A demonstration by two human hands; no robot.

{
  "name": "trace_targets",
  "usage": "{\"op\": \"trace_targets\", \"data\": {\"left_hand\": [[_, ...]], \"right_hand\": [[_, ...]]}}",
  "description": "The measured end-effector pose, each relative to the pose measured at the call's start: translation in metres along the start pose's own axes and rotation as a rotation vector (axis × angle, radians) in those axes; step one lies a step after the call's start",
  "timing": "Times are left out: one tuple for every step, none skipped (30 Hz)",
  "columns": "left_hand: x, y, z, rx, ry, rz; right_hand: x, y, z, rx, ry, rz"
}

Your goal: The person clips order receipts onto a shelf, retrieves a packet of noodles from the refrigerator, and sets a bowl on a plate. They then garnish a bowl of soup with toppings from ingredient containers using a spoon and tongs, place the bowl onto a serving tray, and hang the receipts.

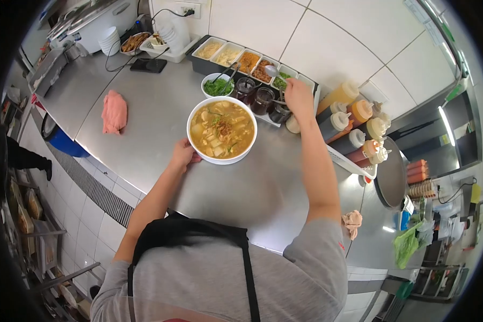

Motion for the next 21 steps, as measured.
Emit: {"op": "trace_targets", "data": {"left_hand": [[-0.001, -0.001, 0.0, 0.004, 0.003, 0.01], [-0.001, -0.001, 0.001, 0.003, 0.01, 0.002], [0.0, 0.002, 0.002, -0.004, 0.005, 0.004], [0.0, 0.004, 0.005, -0.01, -0.002, 0.01], [0.0, 0.006, 0.008, -0.029, 0.016, 0.003], [-0.001, 0.005, 0.01, -0.029, 0.013, 0.001], [-0.004, 0.002, 0.015, -0.017, 0.013, 0.005], [-0.006, 0.001, 0.02, -0.003, 0.012, 0.011], [-0.008, 0.001, 0.027, -0.001, 0.006, 0.012], [-0.01, 0.002, 0.034, 0.0, -0.005, 0.017], [-0.01, 0.003, 0.041, -0.001, -0.017, 0.022], [-0.01, 0.005, 0.048, -0.006, -0.027, 0.022], [-0.007, 0.008, 0.046, 0.005, -0.007, 0.017], [-0.006, 0.009, 0.055, 0.011, 0.01, 0.003], [-0.005, 0.012, 0.063, 0.004, -0.011, -0.001], [-0.004, 0.014, 0.065, -0.043, -0.021, -0.002], [-0.002, 0.014, 0.069, -0.093, -0.028, -0.006], [0.0, 0.01, 0.074, -0.106, -0.047, -0.016], [-0.001, 0.005, 0.077, -0.098, -0.028, -0.017], [-0.001, 0.005, 0.072, -0.086, -0.005, -0.011], [0.001, 0.006, 0.077, -0.097, -0.011, -0.009]], "right_hand": [[0.015, -0.01, -0.003, -0.152, -0.057, 0.02], [0.027, -0.013, -0.004, -0.156, -0.066, 0.019], [0.038, -0.018, -0.01, -0.231, 0.004, -0.078], [0.048, -0.027, -0.02, -0.303, 0.078, -0.174], [0.057, -0.033, -0.031, -0.275, 0.043, -0.178], [0.06, -0.025, -0.032, -0.273, 0.043, -0.175], [0.061, -0.008, -0.035, -0.372, 0.108, -0.162], [0.061, 0.003, -0.041, -0.471, 0.175, -0.149], [0.065, 0.007, -0.049, -0.466, 0.177, -0.146], [0.071, 0.012, -0.065, -0.511, 0.235, -0.095], [0.074, 0.018, -0.079, -0.557, 0.292, -0.041], [0.076, 0.02, -0.089, -0.555, 0.293, -0.029], [0.08, 0.01, -0.099, -0.549, 0.306, -0.06], [0.083, 0.015, -0.109, -0.544, 0.31, -0.085], [0.087, 0.016, -0.114, -0.538, 0.31, -0.063], [0.09, 0.011, -0.115, -0.568, 0.373, -0.069], [0.093, 0.01, -0.12, -0.601, 0.433, -0.075], [0.096, 0.028, -0.113, -0.602, 0.427, -0.05], [0.099, 0.049, -0.093, -0.621, 0.376, -0.049], [0.1, 0.055, -0.081, -0.64, 0.332, -0.055], [0.099, 0.063, -0.087, -0.646, 0.335, -0.044]]}}
Point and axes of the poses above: each hand's wrist, its own x-axis towards the middle knuckle, its own z-axis out of the back of the hand, y = z × x, the point moved 6 cm from there along x, towards the middle knuckle, and after that the axes turned 8 degrees about -z, right-handed, at the moved point
